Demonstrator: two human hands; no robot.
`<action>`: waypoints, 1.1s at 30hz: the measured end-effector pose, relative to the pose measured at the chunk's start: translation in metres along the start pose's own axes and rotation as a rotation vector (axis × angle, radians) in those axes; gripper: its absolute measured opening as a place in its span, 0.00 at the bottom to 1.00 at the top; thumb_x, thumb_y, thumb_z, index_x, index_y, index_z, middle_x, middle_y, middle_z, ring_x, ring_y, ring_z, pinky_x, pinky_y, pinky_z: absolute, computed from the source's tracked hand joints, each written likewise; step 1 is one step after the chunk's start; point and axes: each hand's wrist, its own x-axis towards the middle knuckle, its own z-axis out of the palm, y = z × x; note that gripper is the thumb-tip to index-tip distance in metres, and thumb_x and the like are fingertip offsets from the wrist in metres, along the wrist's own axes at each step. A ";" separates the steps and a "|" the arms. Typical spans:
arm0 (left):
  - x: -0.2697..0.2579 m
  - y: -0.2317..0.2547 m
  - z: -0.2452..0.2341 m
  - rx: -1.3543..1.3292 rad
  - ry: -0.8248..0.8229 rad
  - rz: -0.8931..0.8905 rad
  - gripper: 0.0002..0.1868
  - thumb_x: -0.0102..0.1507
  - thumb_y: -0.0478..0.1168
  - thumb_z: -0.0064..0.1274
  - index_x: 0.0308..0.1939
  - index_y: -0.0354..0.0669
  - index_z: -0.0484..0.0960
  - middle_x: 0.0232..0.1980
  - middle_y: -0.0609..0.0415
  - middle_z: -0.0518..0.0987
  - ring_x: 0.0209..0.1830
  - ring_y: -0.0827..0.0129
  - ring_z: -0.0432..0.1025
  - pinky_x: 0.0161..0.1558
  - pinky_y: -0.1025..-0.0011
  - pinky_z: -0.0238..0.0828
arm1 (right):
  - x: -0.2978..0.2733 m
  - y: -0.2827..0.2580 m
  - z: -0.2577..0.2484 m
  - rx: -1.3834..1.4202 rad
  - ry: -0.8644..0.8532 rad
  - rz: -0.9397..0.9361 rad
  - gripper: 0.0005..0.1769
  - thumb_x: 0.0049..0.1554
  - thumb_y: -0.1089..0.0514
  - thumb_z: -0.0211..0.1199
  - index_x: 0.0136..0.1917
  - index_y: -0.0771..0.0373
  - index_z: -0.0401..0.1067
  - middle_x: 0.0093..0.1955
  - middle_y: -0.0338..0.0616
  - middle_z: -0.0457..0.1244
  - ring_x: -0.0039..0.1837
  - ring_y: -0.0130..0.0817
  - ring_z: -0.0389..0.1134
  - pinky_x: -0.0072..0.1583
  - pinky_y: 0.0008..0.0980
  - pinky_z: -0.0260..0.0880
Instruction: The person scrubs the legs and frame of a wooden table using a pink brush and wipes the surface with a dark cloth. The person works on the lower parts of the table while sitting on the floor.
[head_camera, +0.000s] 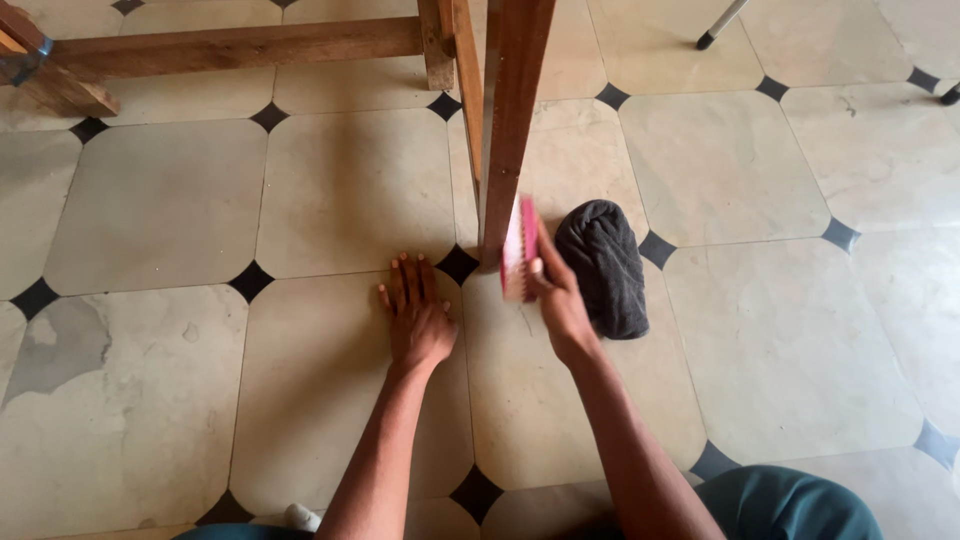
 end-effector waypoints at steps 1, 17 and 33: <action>-0.001 0.000 -0.001 0.036 -0.009 0.014 0.44 0.65 0.43 0.49 0.81 0.36 0.44 0.84 0.39 0.39 0.85 0.48 0.31 0.78 0.43 0.24 | -0.001 0.001 0.003 -0.038 0.004 0.066 0.36 0.65 0.67 0.46 0.84 0.53 0.47 0.83 0.38 0.50 0.79 0.30 0.54 0.76 0.31 0.52; 0.032 0.044 -0.105 -1.285 0.101 -0.108 0.29 0.74 0.53 0.33 0.75 0.42 0.63 0.79 0.47 0.64 0.80 0.63 0.57 0.75 0.66 0.51 | -0.020 0.028 0.032 0.096 0.241 -0.274 0.51 0.51 0.66 0.74 0.82 0.67 0.51 0.82 0.50 0.53 0.72 0.35 0.63 0.68 0.34 0.71; 0.007 0.031 -0.101 -0.327 -0.446 -0.239 0.28 0.66 0.63 0.51 0.44 0.40 0.86 0.42 0.44 0.86 0.44 0.54 0.82 0.47 0.57 0.75 | -0.017 0.059 0.056 0.340 0.346 -0.204 0.46 0.58 0.67 0.66 0.83 0.67 0.47 0.82 0.49 0.53 0.78 0.36 0.57 0.73 0.32 0.62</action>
